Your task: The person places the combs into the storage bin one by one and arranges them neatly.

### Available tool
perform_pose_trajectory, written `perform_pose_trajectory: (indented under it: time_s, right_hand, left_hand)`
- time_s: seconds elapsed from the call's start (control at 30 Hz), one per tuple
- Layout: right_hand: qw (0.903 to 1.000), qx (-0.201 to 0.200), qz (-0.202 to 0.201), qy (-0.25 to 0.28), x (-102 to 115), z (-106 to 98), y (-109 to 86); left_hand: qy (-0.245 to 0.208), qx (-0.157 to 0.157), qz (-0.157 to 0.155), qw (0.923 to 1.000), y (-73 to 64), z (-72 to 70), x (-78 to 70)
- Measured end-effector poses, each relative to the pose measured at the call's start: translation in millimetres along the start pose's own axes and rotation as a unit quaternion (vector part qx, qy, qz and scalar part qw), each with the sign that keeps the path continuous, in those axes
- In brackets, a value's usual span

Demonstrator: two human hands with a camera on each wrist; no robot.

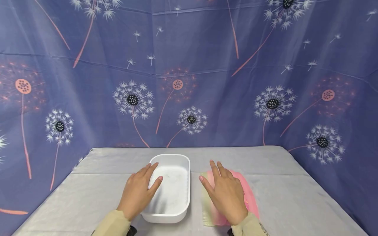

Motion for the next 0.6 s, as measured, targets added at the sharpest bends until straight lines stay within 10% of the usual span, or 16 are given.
perform_pose_trajectory:
  time_s: [0.6]
  right_hand:
    - [1.0,-0.003,-0.003,0.002,-3,0,-1.2]
  left_hand:
    - [-0.037,-0.029,-0.033,0.9984,0.6,-4.7,19.0]
Point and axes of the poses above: each hand's wrist, its own y-axis towards the middle knuckle, its own z-axis out of the palm, x = y × z, the point moved 8 cm from there along y, towards the middle knuckle, and after that the axes turned 10 degrees about -x, right-handed, at the moved point
